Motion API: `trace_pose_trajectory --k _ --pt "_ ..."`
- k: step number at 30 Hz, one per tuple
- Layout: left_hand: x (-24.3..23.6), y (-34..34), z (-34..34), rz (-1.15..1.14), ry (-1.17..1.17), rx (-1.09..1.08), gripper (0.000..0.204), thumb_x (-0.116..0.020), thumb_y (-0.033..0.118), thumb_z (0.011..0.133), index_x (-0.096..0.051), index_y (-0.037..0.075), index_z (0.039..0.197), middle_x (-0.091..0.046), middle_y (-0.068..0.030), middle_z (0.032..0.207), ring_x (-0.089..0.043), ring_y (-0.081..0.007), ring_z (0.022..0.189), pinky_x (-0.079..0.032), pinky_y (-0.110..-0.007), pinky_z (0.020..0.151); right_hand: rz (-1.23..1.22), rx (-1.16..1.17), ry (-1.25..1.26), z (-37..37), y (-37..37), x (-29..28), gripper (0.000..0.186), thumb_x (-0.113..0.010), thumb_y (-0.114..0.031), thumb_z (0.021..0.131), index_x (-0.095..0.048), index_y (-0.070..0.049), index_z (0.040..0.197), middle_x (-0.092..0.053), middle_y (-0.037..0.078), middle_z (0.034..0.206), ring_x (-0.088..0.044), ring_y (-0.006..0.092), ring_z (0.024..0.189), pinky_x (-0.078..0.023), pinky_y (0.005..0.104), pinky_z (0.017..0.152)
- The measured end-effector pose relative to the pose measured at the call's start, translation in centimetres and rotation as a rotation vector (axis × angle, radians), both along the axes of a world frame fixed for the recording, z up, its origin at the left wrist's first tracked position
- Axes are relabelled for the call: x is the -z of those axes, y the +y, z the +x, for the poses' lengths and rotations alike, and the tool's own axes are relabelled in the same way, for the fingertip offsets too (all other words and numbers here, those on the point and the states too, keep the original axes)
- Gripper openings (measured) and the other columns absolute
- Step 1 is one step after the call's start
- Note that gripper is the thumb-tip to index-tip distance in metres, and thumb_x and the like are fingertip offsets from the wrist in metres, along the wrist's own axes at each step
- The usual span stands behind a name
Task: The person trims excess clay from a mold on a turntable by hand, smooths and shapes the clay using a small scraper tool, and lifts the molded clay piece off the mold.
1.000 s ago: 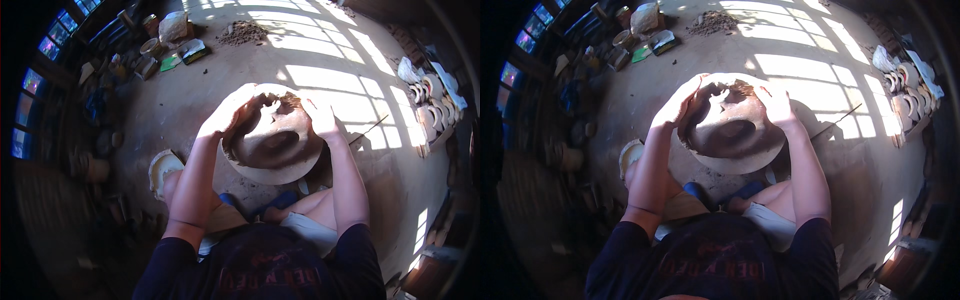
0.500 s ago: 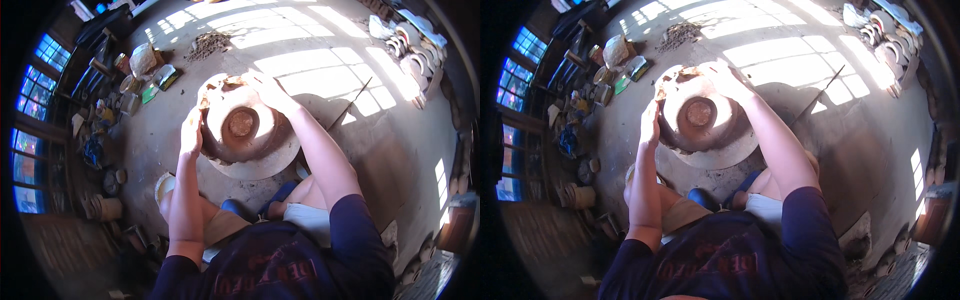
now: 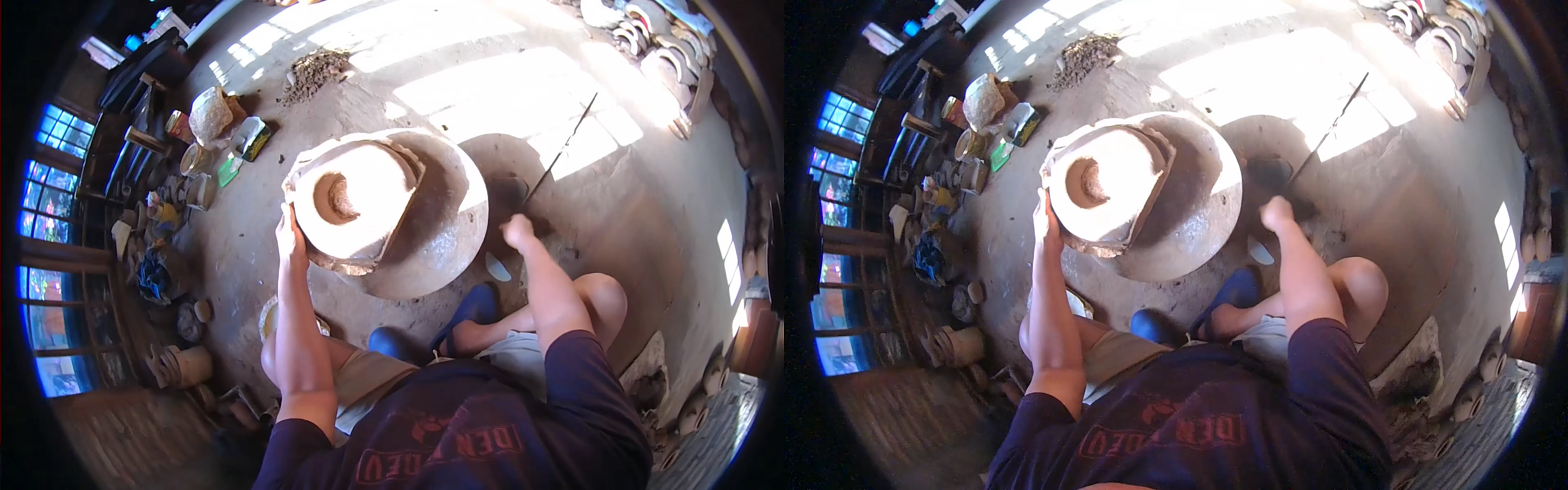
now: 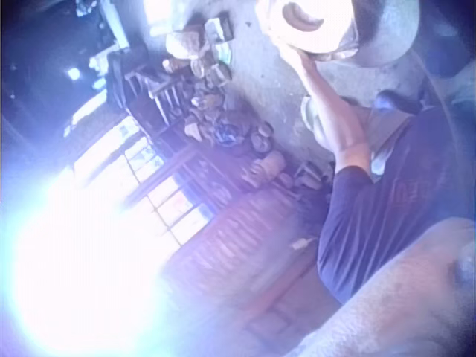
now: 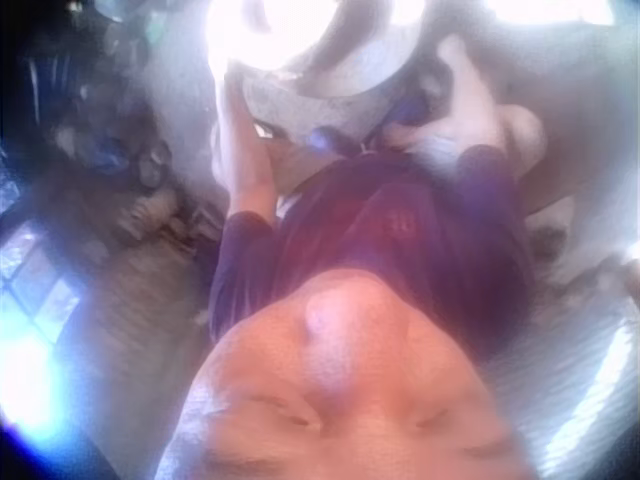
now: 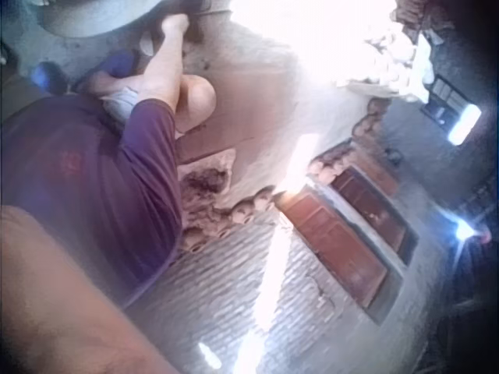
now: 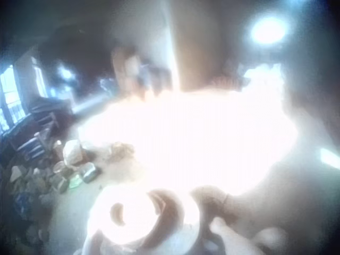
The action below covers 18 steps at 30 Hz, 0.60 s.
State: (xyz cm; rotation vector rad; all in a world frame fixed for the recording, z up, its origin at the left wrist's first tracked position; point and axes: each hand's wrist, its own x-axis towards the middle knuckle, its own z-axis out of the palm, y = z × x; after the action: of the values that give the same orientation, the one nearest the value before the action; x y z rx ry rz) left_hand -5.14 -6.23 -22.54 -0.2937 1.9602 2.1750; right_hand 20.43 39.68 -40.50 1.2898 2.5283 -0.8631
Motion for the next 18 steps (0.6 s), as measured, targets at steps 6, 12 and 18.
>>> trace_pose_trajectory --k 6,12,18 --pt "1.6 -1.2 1.5 -0.008 -0.06 0.053 0.06 -0.037 0.048 0.115 -0.057 -0.001 0.144 -0.067 -0.0139 0.134 -0.067 -0.0231 0.116 -0.055 -0.04 0.099 -0.064 -0.135 -0.325 5.0 -7.9 4.4 0.041 -0.067 -0.026 0.095 -0.067 -0.003 0.13 -0.064 0.024 0.137 -0.062 0.0394 0.13 -0.052 0.0477 0.108" --pt "0.6 -0.8 2.3 0.123 -0.191 0.056 0.061 -0.033 0.049 0.115 -0.048 0.003 0.153 -0.058 -0.0132 0.15 -0.06 -0.0298 0.133 -0.049 -0.045 0.113 -0.021 0.0 -0.288 6.7 -8.6 4.2 0.04 -0.057 -0.015 0.1 -0.058 -0.008 0.14 -0.055 0.019 0.148 -0.057 0.0384 0.136 -0.05 0.0512 0.111" --pt "-0.1 -0.7 1.7 0.002 -0.238 0.023 0.064 -0.036 0.05 0.114 -0.047 0.001 0.153 -0.058 -0.0148 0.151 -0.061 -0.0313 0.132 -0.051 -0.047 0.113 -0.059 -0.005 -0.311 5.2 -6.2 3.8 0.038 -0.052 -0.021 0.104 -0.057 -0.008 0.14 -0.062 0.024 0.141 -0.062 0.0416 0.128 -0.052 0.0547 0.106"
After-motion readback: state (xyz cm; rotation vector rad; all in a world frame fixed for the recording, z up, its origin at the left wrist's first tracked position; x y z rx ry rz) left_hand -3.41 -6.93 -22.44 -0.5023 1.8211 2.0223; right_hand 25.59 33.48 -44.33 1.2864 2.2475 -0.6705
